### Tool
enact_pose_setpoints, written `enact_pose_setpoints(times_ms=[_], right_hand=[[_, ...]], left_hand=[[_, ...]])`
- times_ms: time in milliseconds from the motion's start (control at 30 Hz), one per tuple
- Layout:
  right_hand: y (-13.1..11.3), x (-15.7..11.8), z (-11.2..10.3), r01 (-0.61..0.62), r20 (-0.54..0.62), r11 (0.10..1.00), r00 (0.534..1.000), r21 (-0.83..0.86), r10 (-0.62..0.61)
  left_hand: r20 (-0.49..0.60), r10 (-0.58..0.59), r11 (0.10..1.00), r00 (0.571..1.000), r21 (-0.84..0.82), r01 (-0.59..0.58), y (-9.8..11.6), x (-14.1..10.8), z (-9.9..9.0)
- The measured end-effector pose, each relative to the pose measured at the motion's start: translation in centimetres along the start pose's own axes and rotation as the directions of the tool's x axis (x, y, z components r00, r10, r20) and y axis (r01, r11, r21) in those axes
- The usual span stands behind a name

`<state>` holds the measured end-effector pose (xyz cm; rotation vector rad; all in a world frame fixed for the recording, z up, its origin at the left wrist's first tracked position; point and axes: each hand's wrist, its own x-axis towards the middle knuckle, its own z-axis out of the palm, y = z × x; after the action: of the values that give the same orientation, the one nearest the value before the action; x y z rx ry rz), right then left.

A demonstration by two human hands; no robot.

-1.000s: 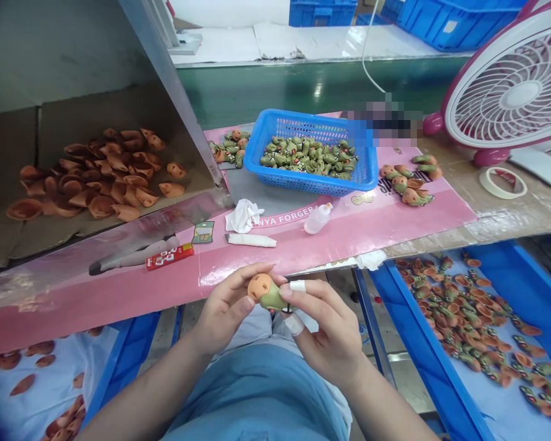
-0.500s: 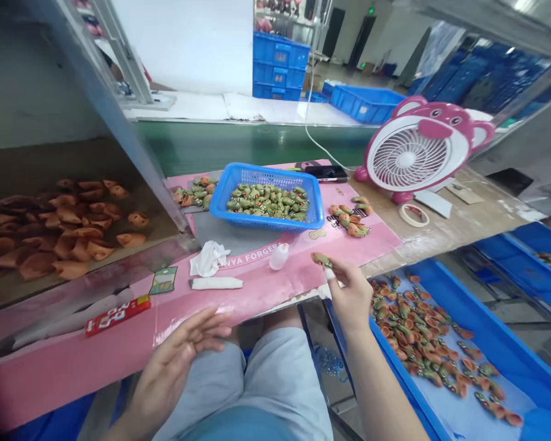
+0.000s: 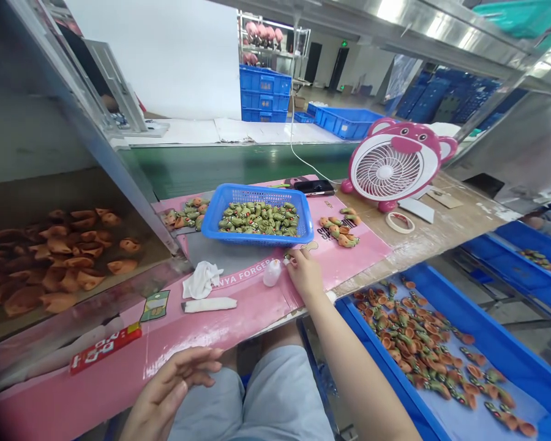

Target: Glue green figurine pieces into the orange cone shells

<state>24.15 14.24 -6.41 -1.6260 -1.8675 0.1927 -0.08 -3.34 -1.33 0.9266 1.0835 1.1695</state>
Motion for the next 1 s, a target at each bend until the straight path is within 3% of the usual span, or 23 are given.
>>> enact_pose_setpoints(times_ms=[100, 300, 433, 533, 600, 633, 667, 733, 800, 833, 900, 1000], right_hand=[[0.2, 0.0, 0.3, -0.005, 0.006, 1.0, 1.0, 0.017, 0.005], [0.5, -0.6, 0.2, -0.051, -0.006, 0.996, 0.999, 0.07, 0.052], [0.3, -2.8, -0.5, -0.101, -0.062, 0.983, 0.992, 0.156, 0.111], [-0.8, -5.0, -0.6, -0.125, -0.118, 0.952, 0.98, 0.278, 0.163], [-1.6, -5.9, 0.0, -0.121, -0.078, 0.926, 0.984, 0.358, 0.159], [-2.0, -6.1, 0.4, -0.129, -0.048, 0.919, 0.986, 0.372, 0.158], [-2.4, -6.1, 0.9, -0.134, -0.02, 0.92, 0.988, 0.368, 0.152], [-3.0, -5.8, 1.8, -0.135, 0.021, 0.942, 0.991, 0.307, 0.135], [-3.5, -5.4, 2.6, -0.123, 0.053, 0.967, 0.992, 0.223, 0.114], [-3.6, -5.2, 2.8, -0.122, 0.069, 0.974, 0.991, 0.192, 0.111], [-3.7, -5.0, 3.0, -0.131, 0.087, 0.978, 0.989, 0.162, 0.118], [-3.5, -5.3, 3.0, -0.15, 0.09, 0.973, 0.987, 0.173, 0.136]], left_hand=[[0.002, 0.006, 1.0, 1.0, 0.015, -0.006, -0.5, 0.1, -0.4], [0.14, 0.02, 0.999, 0.99, 0.04, -0.026, -1.2, 0.4, -1.5], [0.098, 0.031, 0.993, 0.995, 0.115, -0.042, -1.5, -0.7, -2.8], [0.021, 0.077, 0.956, 0.997, 0.284, -0.08, -0.8, -1.4, -4.3], [-0.042, 0.176, 0.856, 0.983, 0.5, -0.132, 0.6, -1.1, -5.8], [-0.075, 0.26, 0.758, 0.963, 0.633, -0.155, 1.7, -0.6, -6.7], [-0.098, 0.357, 0.628, 0.929, 0.761, -0.161, 2.9, 0.0, -7.6], [-0.108, 0.559, 0.354, 0.822, 0.928, -0.119, 5.5, 1.6, -9.1], [-0.037, 0.656, 0.095, 0.754, 0.995, -0.034, 7.9, 3.6, -10.1], [-0.003, 0.662, 0.004, 0.749, 1.0, 0.001, 8.8, 4.5, -10.4], [0.032, 0.595, -0.108, 0.803, 0.993, 0.041, 10.0, 6.4, -10.5], [0.026, 0.479, -0.107, 0.877, 0.994, 0.029, 10.7, 8.6, -10.2]])
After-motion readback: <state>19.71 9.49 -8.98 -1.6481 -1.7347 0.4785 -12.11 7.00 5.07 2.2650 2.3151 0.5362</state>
